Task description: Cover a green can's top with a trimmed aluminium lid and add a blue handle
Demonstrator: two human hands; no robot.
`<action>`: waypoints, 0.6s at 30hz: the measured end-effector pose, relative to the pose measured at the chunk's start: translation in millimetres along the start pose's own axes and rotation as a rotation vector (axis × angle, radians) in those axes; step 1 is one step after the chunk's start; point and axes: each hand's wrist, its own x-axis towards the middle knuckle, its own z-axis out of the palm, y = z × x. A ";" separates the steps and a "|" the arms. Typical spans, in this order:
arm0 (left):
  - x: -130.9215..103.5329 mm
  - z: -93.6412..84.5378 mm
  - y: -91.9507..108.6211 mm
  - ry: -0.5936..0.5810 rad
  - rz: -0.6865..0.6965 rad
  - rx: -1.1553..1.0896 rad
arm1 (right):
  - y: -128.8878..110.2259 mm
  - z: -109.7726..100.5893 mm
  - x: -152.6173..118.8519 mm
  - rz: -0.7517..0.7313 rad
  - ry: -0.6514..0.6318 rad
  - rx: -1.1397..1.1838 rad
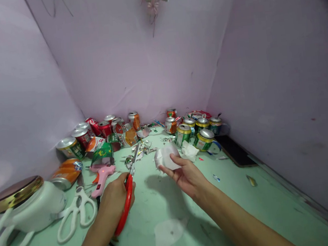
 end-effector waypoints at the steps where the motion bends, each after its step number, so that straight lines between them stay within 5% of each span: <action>1: -0.9 0.1 1.8 -0.012 -0.005 0.004 | -0.7 0.0 -0.2 0.003 0.004 0.001; 12: -8.7 -3.5 13.7 -0.059 -0.085 0.103 | -2.9 -6.3 -0.7 -0.025 -0.076 -0.113; 18: -10.7 1.0 12.5 -0.084 -0.076 0.184 | -14.5 -25.3 -3.4 -0.008 -0.147 -0.586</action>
